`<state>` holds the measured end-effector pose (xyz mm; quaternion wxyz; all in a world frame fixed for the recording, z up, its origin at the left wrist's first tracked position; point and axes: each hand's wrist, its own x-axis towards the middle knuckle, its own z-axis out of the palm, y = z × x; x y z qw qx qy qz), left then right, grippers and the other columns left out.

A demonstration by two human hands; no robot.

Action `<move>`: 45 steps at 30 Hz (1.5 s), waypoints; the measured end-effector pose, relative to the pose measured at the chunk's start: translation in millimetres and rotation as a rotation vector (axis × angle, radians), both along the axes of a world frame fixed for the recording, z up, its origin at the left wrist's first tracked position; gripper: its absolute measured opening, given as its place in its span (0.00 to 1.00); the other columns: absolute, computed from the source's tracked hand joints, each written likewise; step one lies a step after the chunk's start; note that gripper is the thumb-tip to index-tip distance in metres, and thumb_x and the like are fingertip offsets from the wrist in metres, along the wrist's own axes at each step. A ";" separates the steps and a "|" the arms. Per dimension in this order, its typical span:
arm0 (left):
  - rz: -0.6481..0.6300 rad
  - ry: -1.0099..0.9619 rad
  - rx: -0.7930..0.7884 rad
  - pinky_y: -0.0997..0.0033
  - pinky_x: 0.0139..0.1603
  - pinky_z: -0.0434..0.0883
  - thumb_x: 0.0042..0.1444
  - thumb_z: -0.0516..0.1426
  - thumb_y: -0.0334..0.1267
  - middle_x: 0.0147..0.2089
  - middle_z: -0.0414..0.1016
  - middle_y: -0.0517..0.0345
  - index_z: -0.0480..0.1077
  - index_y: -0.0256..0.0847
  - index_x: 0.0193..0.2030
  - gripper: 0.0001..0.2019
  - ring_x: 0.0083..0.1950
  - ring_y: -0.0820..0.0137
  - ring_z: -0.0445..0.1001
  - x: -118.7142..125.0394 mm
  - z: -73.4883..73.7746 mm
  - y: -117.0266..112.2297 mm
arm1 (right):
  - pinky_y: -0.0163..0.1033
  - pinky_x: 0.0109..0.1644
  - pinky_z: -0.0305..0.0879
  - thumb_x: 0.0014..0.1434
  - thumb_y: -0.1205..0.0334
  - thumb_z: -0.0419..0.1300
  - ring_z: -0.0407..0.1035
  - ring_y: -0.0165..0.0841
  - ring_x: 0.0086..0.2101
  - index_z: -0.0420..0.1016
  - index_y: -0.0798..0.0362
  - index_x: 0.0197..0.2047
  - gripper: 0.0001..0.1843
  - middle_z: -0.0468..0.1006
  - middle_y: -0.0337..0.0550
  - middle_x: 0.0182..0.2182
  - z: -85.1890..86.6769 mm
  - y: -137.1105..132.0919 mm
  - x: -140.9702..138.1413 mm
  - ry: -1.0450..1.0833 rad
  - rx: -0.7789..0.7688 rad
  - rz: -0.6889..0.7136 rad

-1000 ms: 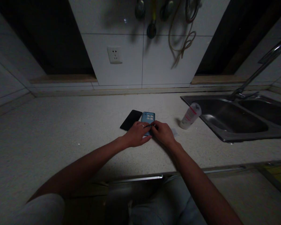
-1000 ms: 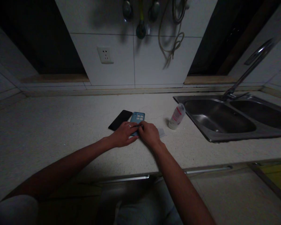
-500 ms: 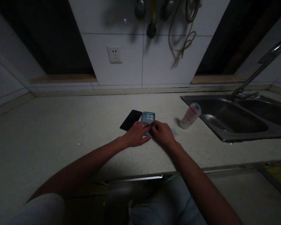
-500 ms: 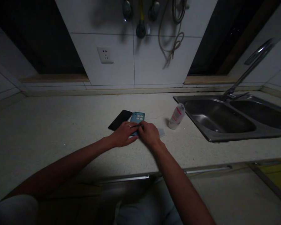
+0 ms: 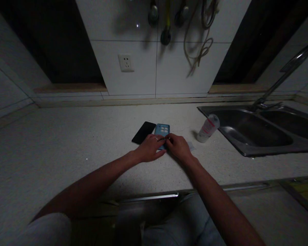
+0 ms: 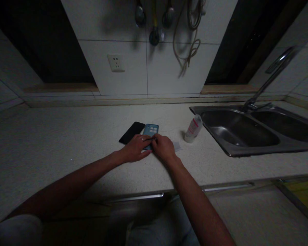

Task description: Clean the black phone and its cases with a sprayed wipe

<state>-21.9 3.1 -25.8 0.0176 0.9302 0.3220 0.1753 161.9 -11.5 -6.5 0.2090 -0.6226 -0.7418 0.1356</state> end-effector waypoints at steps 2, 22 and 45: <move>0.001 0.003 0.000 0.48 0.63 0.64 0.65 0.55 0.46 0.62 0.72 0.43 0.70 0.39 0.59 0.20 0.62 0.54 0.70 -0.2 0.2 -0.2 | 0.37 0.41 0.62 0.65 0.61 0.53 0.77 0.37 0.39 0.79 0.51 0.48 0.15 0.85 0.46 0.39 0.5 -0.2 -0.3 -0.008 -0.003 -0.007; 0.018 0.011 0.021 0.50 0.60 0.65 0.66 0.55 0.47 0.61 0.73 0.44 0.70 0.40 0.60 0.20 0.60 0.55 0.71 0.4 2.2 -2.6 | 0.37 0.38 0.60 0.65 0.62 0.54 0.76 0.37 0.37 0.79 0.51 0.48 0.13 0.84 0.45 0.36 -3.4 0.7 -1.0 0.025 0.026 -0.039; -0.039 0.026 0.051 0.53 0.55 0.66 0.68 0.52 0.51 0.57 0.75 0.45 0.74 0.40 0.55 0.20 0.57 0.56 0.72 -1.5 3.2 -1.5 | 0.39 0.49 0.63 0.63 0.67 0.54 0.71 0.40 0.43 0.74 0.59 0.52 0.16 0.79 0.53 0.43 -13.6 7.8 3.2 -0.033 0.145 -0.035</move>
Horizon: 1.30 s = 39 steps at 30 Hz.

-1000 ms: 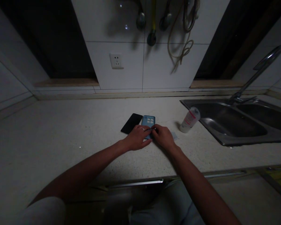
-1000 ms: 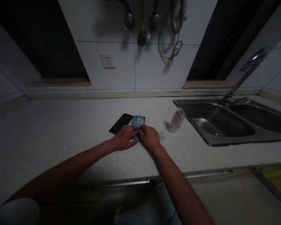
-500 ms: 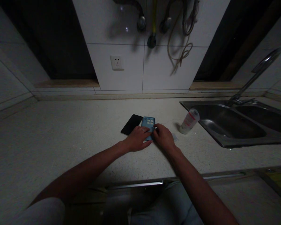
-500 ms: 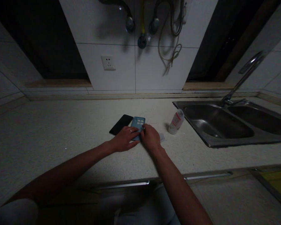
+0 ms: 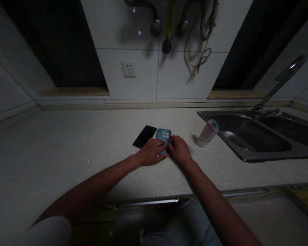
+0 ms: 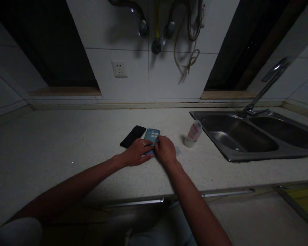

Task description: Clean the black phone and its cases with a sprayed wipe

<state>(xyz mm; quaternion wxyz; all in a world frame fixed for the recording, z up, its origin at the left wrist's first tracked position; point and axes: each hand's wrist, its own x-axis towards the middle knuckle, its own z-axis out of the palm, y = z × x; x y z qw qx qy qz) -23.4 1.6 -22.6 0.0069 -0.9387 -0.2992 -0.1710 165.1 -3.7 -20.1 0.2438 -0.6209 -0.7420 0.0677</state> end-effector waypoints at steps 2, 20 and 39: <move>-0.003 -0.009 -0.002 0.53 0.55 0.66 0.68 0.51 0.50 0.57 0.75 0.45 0.74 0.41 0.55 0.19 0.58 0.56 0.72 -0.3 -0.4 0.0 | 0.39 0.49 0.62 0.63 0.66 0.54 0.71 0.40 0.44 0.74 0.59 0.52 0.15 0.79 0.54 0.43 0.6 -0.2 0.1 0.002 -0.005 0.000; 0.000 -0.056 -0.067 0.53 0.58 0.68 0.69 0.52 0.44 0.56 0.78 0.49 0.76 0.44 0.52 0.15 0.58 0.60 0.74 -4.1 0.9 5.2 | 0.40 0.51 0.62 0.63 0.67 0.53 0.71 0.40 0.45 0.75 0.59 0.51 0.15 0.79 0.54 0.44 0.4 0.5 0.9 0.002 -0.010 0.004; 0.679 0.042 -0.012 0.53 0.53 0.70 0.66 0.52 0.49 0.58 0.74 0.38 0.70 0.35 0.56 0.21 0.55 0.52 0.74 -28.4 11.0 23.1 | 0.39 0.49 0.61 0.62 0.68 0.53 0.71 0.40 0.44 0.75 0.59 0.50 0.16 0.79 0.53 0.43 1.0 -0.8 1.5 0.019 0.000 0.015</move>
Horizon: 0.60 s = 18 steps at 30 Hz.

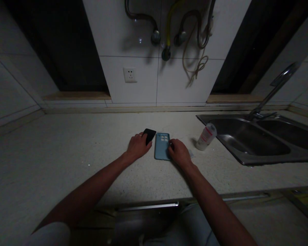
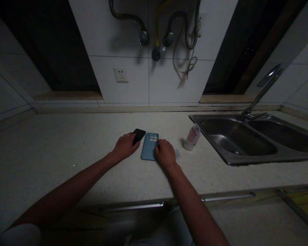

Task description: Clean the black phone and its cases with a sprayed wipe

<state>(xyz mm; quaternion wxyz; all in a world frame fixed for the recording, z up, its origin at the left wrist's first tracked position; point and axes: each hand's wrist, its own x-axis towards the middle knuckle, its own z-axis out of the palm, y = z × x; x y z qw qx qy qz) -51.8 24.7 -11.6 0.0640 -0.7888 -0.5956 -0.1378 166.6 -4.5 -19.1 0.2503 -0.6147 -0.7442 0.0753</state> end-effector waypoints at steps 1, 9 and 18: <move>0.015 0.006 0.002 0.53 0.53 0.70 0.65 0.53 0.50 0.57 0.74 0.38 0.70 0.34 0.57 0.22 0.54 0.51 0.74 0.2 0.3 -0.3 | 0.39 0.49 0.61 0.62 0.68 0.53 0.71 0.39 0.44 0.75 0.59 0.50 0.16 0.79 0.53 0.43 0.2 -0.2 -0.1 0.004 0.001 0.000; 0.077 -0.030 -0.033 0.55 0.50 0.71 0.59 0.57 0.48 0.52 0.77 0.40 0.69 0.37 0.57 0.23 0.52 0.51 0.74 -0.3 8.1 -0.6 | 0.38 0.48 0.61 0.61 0.68 0.54 0.71 0.39 0.44 0.76 0.57 0.48 0.15 0.79 0.52 0.43 -0.1 0.0 -0.5 0.002 -0.007 -0.018; 0.085 -0.289 -0.087 0.56 0.55 0.71 0.48 0.65 0.47 0.52 0.76 0.42 0.68 0.36 0.59 0.32 0.55 0.52 0.74 -9.1 5.6 9.7 | 0.39 0.47 0.61 0.61 0.69 0.53 0.71 0.39 0.43 0.76 0.56 0.47 0.13 0.79 0.52 0.43 -1.1 0.8 -0.2 -0.014 0.001 -0.011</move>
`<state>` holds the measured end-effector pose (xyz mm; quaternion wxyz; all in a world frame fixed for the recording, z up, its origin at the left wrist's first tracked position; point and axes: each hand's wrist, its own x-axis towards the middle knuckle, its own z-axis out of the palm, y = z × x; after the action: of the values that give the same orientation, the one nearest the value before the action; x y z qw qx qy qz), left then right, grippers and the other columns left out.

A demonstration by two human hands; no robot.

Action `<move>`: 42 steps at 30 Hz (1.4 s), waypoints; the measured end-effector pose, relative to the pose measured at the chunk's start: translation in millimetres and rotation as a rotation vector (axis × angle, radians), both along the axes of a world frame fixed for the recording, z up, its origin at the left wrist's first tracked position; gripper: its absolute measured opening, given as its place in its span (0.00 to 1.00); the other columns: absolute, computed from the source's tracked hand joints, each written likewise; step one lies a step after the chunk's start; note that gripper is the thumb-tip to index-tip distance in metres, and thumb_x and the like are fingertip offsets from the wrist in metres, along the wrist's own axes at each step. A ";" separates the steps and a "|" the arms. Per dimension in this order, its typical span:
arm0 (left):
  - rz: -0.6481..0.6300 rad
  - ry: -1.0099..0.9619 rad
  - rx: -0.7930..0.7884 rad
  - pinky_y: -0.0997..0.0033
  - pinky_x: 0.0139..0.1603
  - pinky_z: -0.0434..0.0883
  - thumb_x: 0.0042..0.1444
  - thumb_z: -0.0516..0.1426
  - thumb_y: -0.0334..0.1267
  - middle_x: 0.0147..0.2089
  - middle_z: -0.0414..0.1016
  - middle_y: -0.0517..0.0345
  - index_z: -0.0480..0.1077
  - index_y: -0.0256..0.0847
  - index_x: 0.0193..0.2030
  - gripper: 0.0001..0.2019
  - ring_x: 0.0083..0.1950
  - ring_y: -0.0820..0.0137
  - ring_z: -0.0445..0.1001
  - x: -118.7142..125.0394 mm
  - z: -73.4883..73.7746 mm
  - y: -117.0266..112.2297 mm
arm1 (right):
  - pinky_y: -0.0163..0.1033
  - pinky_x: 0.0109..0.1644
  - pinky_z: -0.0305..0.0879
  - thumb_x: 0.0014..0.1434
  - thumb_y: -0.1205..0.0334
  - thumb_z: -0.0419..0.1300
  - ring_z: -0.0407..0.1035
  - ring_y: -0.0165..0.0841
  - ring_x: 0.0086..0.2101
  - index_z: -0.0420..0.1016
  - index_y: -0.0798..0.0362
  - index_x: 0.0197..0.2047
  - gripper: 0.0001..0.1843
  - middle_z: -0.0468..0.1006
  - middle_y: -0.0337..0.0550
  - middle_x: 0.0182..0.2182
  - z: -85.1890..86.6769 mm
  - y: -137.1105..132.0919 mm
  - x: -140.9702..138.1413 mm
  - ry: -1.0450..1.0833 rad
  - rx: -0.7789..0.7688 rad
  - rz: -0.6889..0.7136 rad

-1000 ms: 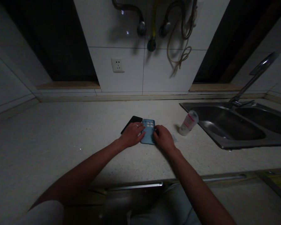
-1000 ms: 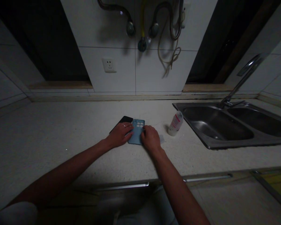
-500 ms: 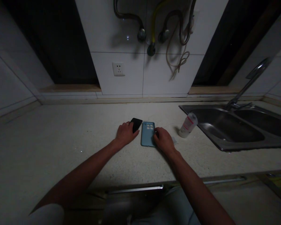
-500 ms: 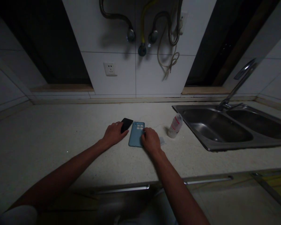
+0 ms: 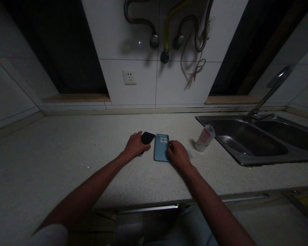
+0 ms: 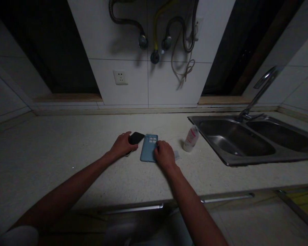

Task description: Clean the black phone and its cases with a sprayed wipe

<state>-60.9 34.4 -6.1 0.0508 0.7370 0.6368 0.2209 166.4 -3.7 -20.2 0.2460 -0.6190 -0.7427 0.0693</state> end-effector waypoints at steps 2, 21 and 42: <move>-0.004 -0.019 -0.008 0.56 0.55 0.71 0.47 0.65 0.48 0.53 0.75 0.42 0.67 0.37 0.60 0.34 0.56 0.52 0.74 0.7 -1.3 -0.3 | 0.39 0.47 0.61 0.62 0.68 0.53 0.71 0.40 0.44 0.76 0.57 0.47 0.13 0.79 0.52 0.42 0.4 -0.2 0.0 -0.002 0.001 0.001; -0.081 -0.898 -0.299 0.59 0.50 0.76 0.36 0.76 0.45 0.55 0.77 0.44 0.60 0.40 0.64 0.49 0.51 0.58 0.78 26.2 -4.8 -12.5 | 0.38 0.43 0.64 0.64 0.61 0.55 0.77 0.40 0.44 0.78 0.55 0.53 0.18 0.84 0.50 0.44 11.7 -10.4 -8.1 -0.018 -0.130 -0.057; -0.037 -0.504 -0.130 0.56 0.59 0.70 0.40 0.73 0.42 0.61 0.73 0.43 0.59 0.40 0.66 0.46 0.61 0.55 0.73 20.9 1.2 -10.8 | 0.38 0.44 0.65 0.64 0.61 0.54 0.77 0.39 0.45 0.74 0.52 0.59 0.21 0.84 0.48 0.44 15.8 -12.0 -10.8 0.041 -0.155 -0.119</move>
<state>-40.0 23.5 -4.8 0.2593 0.6653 0.6034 0.3551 155.6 -15.8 -4.4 0.2159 -0.6777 -0.6918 0.1245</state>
